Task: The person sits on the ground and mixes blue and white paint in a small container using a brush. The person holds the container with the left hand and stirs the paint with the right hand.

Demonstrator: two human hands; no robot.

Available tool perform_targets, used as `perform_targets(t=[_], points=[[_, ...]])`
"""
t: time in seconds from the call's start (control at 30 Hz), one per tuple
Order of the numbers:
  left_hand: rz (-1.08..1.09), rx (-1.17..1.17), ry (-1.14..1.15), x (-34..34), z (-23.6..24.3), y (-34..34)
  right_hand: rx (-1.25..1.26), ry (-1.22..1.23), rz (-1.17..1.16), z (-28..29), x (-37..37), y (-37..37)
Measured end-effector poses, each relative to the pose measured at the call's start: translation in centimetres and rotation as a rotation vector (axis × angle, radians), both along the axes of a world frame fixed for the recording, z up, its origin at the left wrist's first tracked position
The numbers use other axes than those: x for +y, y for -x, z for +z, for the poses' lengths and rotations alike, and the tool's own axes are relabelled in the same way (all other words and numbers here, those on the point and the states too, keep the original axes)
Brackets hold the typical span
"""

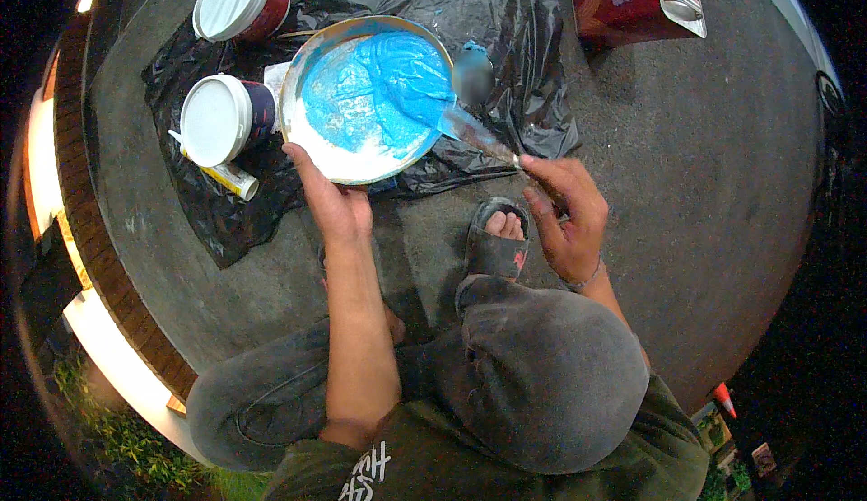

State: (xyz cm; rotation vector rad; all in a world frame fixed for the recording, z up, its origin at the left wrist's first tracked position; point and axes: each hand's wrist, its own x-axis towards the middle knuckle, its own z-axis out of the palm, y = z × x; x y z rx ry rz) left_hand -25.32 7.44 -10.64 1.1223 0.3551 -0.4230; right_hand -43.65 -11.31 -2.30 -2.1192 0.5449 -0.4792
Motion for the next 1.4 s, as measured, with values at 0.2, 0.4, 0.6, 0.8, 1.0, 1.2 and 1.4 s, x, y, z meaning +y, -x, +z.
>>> perform_targets(t=[0.2,0.4,0.6,0.8,1.0,1.2,1.4], points=[[0.019,0.057,0.026,0.0,0.7,0.0,0.021,-0.031,-0.013,-2.0,0.8,-0.9],[0.058,0.117,0.022,-0.3,1.3,0.0,0.046,0.106,0.043,-6.2,1.4,0.7],[0.078,0.074,0.039,0.3,1.3,-0.4,0.191,0.075,0.077,-5.4,0.3,3.8],[0.096,0.018,0.030,0.0,1.2,-0.9,-0.061,-0.043,-0.148,-4.3,-0.8,0.6],[0.129,0.065,0.032,-0.3,1.7,0.0,-0.098,-0.138,-0.096,-5.5,2.0,-4.2],[0.106,0.031,0.072,0.6,0.2,-0.7,0.097,0.083,-0.080,-8.4,-0.2,1.1],[0.104,-0.032,-0.016,0.1,1.1,-0.8,-0.084,-0.677,-0.377,-6.6,-2.0,0.7]])
